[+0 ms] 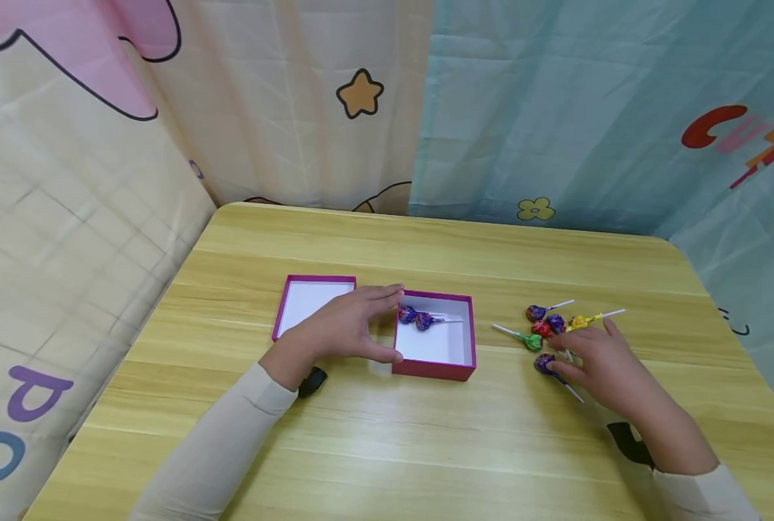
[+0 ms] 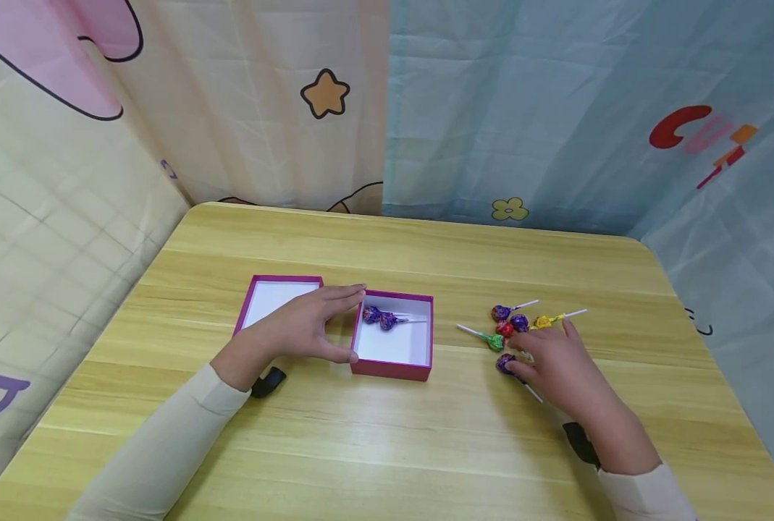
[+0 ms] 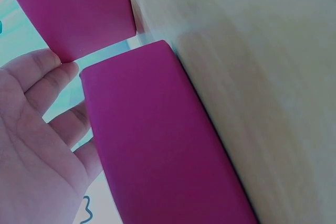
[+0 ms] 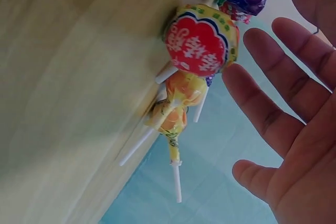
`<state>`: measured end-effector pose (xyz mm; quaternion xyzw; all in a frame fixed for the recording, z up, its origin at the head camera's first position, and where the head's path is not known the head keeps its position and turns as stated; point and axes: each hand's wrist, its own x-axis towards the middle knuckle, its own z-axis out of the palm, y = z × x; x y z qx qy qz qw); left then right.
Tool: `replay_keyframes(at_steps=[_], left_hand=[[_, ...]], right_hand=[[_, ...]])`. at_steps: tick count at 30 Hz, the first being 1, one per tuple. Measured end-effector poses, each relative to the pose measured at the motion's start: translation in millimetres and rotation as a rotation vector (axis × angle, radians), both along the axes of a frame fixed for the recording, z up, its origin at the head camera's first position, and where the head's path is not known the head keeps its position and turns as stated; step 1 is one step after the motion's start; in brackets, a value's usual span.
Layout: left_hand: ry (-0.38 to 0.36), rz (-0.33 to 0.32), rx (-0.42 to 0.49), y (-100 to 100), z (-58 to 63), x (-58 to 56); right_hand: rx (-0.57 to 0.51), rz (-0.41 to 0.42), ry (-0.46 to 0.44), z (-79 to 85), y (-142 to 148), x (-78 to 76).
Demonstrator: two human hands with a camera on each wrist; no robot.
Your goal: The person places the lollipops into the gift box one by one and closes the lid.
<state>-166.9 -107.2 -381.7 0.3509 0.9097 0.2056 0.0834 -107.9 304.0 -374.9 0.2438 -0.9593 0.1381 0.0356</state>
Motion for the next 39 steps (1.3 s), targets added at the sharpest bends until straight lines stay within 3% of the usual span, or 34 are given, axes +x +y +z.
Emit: replay_keyframes(at_steps=[27,39], left_hand=[[-0.001,0.001,-0.008,0.5,1.6,0.0],[-0.001,-0.001,-0.01,-0.2,0.4,-0.2]], right_hand=[[0.048,-0.043,-0.108,-7.7,-3.0,-0.8],[0.009,0.0,-0.057,-7.4,-1.9,0.6]])
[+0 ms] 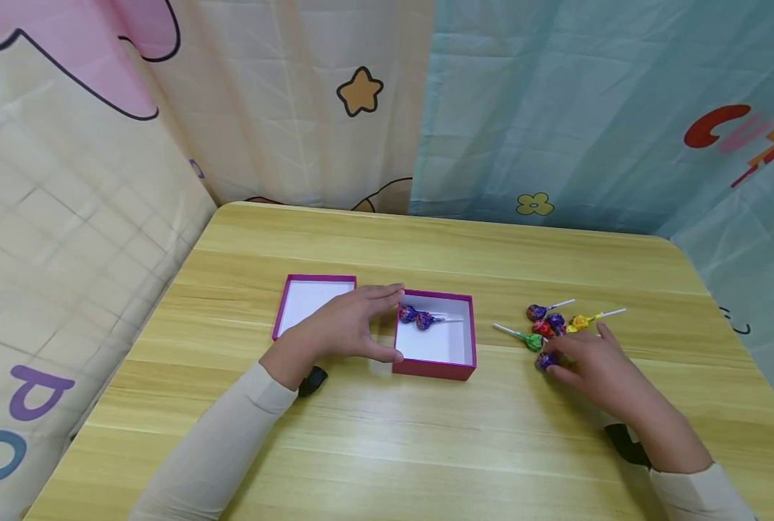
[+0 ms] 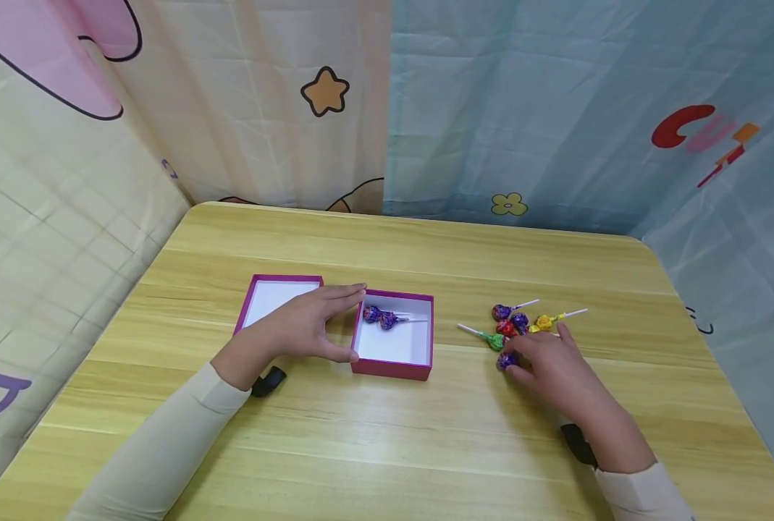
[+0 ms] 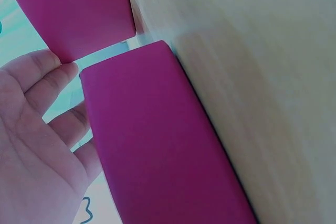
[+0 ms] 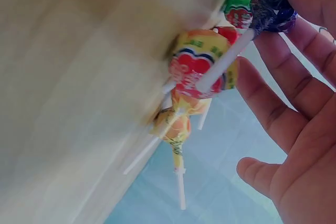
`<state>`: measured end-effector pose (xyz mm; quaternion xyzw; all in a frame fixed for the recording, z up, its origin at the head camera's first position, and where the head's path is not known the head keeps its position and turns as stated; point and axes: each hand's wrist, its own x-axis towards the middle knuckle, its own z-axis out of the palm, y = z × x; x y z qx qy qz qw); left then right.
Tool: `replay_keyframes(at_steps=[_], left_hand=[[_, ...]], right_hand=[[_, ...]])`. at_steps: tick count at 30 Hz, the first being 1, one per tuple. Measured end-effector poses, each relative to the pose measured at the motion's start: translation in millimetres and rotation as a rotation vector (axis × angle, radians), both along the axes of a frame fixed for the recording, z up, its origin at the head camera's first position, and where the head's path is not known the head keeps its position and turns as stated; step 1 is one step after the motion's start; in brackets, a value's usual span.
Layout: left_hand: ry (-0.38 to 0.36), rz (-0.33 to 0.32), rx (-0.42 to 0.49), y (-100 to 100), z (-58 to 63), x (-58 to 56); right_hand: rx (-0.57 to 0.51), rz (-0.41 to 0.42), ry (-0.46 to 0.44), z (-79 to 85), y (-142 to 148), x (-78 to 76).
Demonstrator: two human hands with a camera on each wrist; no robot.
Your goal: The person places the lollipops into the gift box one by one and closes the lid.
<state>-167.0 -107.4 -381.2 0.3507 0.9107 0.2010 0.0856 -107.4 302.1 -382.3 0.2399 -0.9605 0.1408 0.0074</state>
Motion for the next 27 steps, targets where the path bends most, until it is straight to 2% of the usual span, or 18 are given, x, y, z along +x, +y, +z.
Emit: replay_keyframes(at_steps=[8,16,27], left_hand=[[0.0,0.003,0.005,0,-0.1,0.2],[0.002,0.006,-0.011,1,0.3,-0.2],[0.011,-0.002,0.008,1,-0.6,-0.9]], right_hand=[[-0.023,0.018,0.059,9.8,-4,-1.7],[-0.087,0.083,0.162,15.5,-13,-7.1],[-0.104,0.113,0.148,27.4,-29,-17.1]])
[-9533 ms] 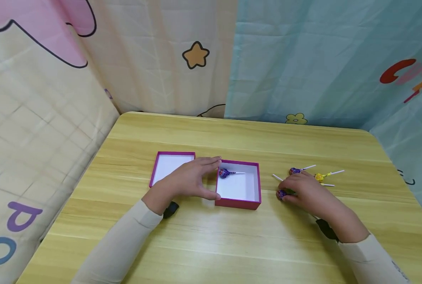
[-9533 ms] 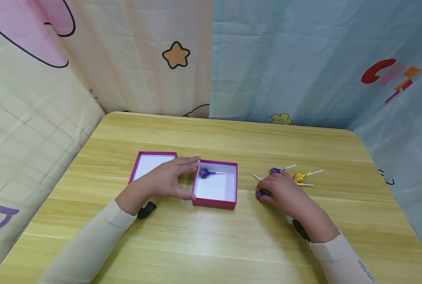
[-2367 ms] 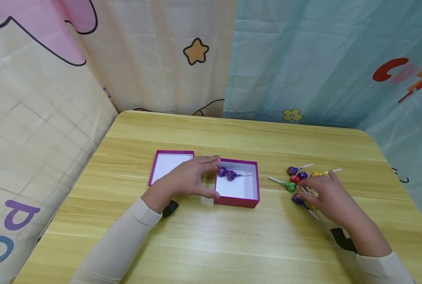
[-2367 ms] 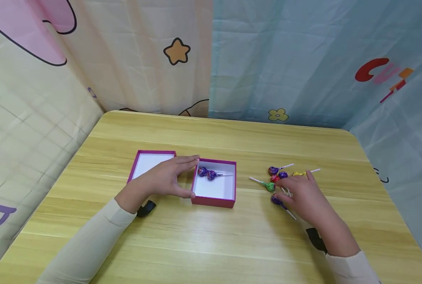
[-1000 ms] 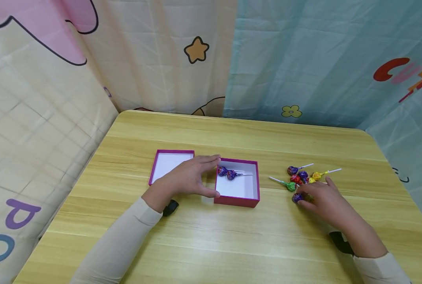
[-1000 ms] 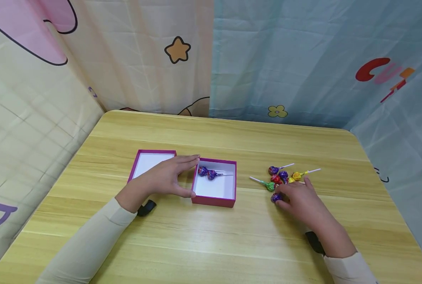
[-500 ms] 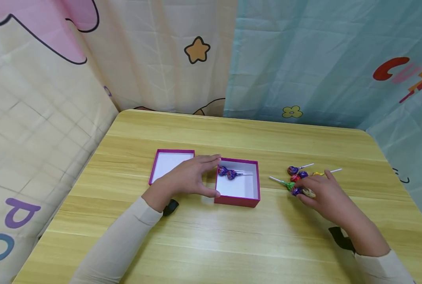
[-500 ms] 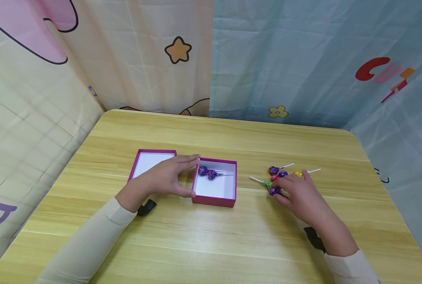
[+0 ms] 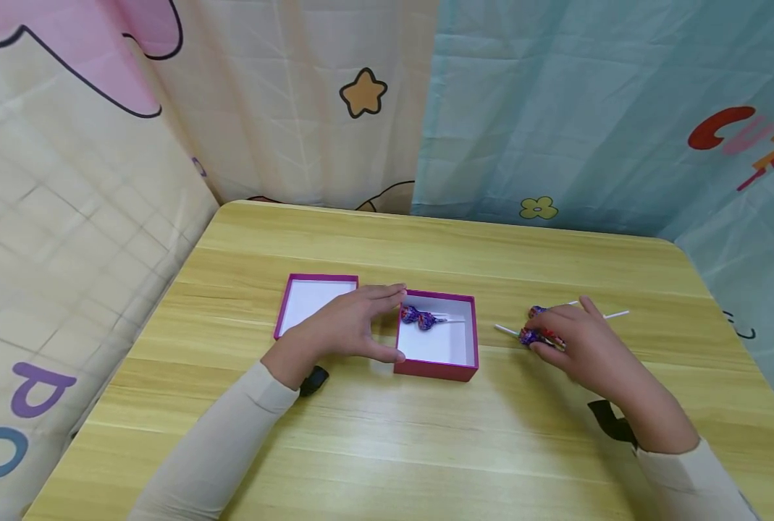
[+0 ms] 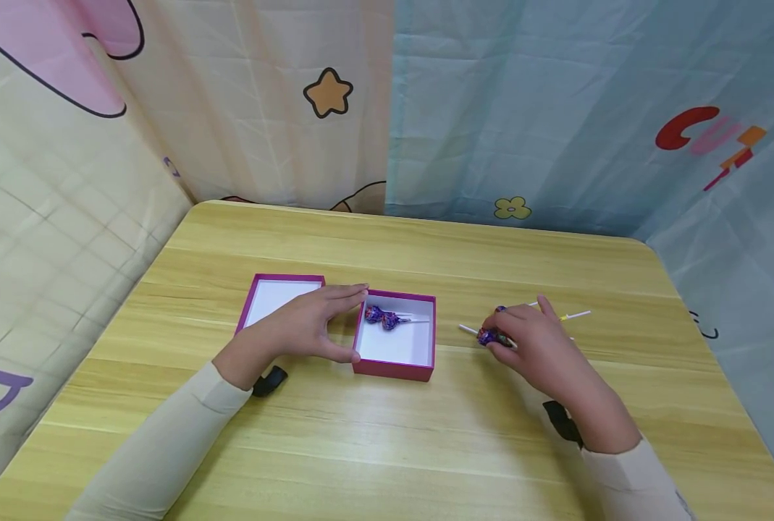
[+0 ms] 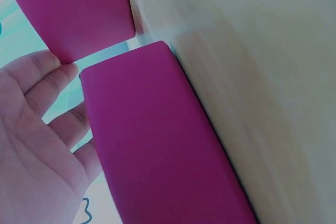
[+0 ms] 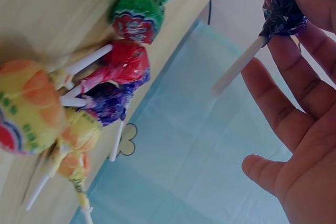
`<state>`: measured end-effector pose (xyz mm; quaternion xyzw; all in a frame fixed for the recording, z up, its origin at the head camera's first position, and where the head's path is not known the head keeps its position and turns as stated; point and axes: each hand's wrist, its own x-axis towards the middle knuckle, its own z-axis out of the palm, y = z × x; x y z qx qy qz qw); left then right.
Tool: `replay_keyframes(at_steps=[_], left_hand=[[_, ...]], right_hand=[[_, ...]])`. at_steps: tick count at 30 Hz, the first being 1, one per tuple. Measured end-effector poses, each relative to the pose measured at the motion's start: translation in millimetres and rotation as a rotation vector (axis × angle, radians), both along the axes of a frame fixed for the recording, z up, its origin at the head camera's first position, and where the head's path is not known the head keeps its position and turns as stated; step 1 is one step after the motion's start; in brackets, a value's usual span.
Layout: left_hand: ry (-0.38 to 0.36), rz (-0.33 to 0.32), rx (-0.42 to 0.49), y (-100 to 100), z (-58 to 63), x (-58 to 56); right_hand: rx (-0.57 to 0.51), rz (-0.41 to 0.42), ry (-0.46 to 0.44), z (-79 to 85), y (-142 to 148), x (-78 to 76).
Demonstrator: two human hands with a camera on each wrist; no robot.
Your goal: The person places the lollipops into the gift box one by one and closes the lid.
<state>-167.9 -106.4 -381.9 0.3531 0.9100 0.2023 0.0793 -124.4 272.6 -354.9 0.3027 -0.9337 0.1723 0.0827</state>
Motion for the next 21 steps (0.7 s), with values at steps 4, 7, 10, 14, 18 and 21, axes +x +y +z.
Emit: replay_keyframes(at_steps=[4,7,10,14,18,21], left_hand=[[0.003,0.006,-0.008,0,0.3,0.3],[-0.001,0.006,-0.008,0,0.5,0.4],[-0.009,0.005,-0.006,0,0.2,0.3],[-0.007,0.005,-0.013,0,-0.2,0.2],[-0.006,0.006,-0.011,0,0.1,0.5],[-0.008,0.011,-0.015,0,0.7,0.9]], right_hand=[[0.0,0.019,-0.008,3.9,-7,-4.5],[0.005,0.033,-0.026,7.7,-13,-8.1],[0.011,0.052,-0.049,13.0,-21,-12.4],[0.023,0.085,-0.069,20.6,-32,-19.5],[0.029,0.117,-0.06,25.9,-43,-26.8],[0.027,0.138,-0.048,28.9,-53,-31.8]])
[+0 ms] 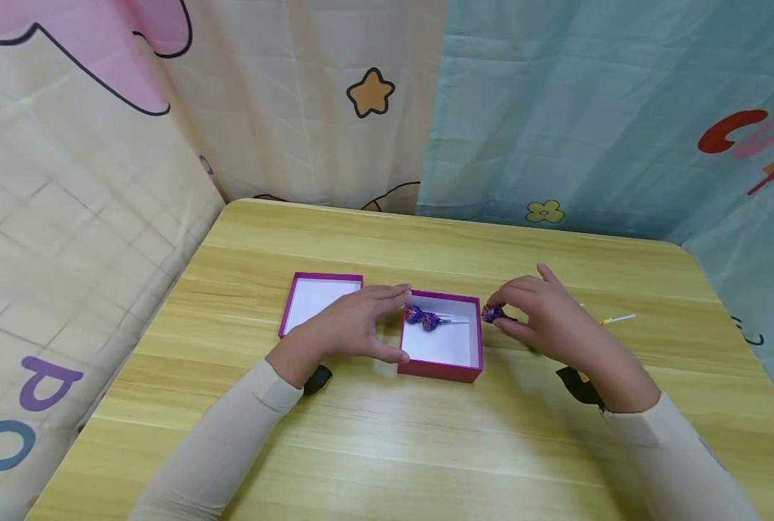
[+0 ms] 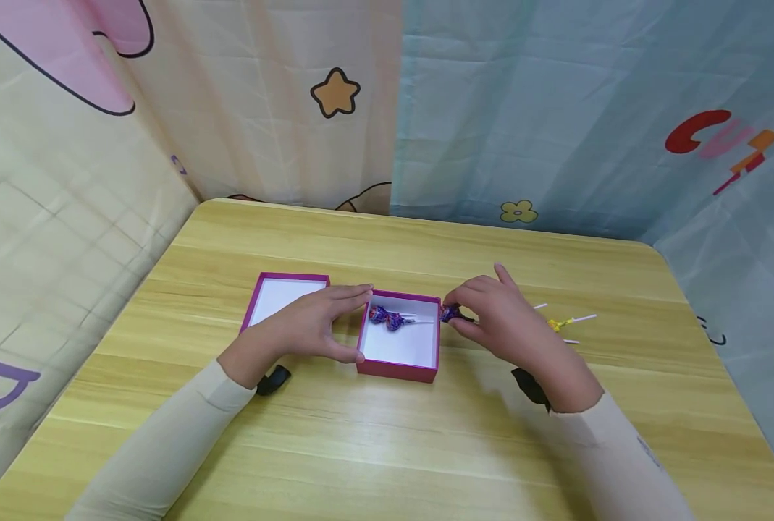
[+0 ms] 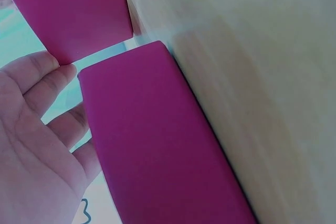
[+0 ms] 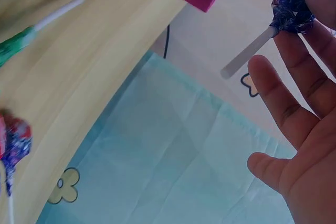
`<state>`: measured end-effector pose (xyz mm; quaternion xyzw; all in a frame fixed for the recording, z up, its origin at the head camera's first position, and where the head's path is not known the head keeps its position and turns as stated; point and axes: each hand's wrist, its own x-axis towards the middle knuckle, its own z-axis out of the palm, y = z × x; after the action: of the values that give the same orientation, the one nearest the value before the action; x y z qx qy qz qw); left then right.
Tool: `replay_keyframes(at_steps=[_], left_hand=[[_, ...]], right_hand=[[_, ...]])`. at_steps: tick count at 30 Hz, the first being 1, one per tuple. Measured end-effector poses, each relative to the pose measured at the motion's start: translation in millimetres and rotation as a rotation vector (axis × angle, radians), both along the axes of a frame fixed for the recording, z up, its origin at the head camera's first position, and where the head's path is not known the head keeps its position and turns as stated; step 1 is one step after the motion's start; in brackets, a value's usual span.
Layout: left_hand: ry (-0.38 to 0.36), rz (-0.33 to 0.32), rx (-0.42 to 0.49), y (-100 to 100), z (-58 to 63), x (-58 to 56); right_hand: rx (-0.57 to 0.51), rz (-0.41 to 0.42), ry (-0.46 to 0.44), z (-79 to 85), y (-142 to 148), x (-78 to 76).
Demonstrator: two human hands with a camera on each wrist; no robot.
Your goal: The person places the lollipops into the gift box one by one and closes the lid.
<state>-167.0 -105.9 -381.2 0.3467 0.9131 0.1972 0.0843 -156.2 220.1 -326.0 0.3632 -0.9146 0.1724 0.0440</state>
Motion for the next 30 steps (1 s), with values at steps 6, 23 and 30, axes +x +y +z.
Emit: replay_keyframes(at_steps=[6,23,30], left_hand=[[0.0,0.011,-0.017,0,0.7,0.6],[-0.01,0.019,-0.025,0,-0.9,0.3],[-0.008,0.014,-0.025,-2,0.8,0.9]], right_hand=[[-0.011,0.046,-0.018,2.4,-24,-9.3],[0.067,0.16,-0.025,-23.0,-79,-28.8],[0.148,0.168,-0.019,-34.7,-92,-29.7]])
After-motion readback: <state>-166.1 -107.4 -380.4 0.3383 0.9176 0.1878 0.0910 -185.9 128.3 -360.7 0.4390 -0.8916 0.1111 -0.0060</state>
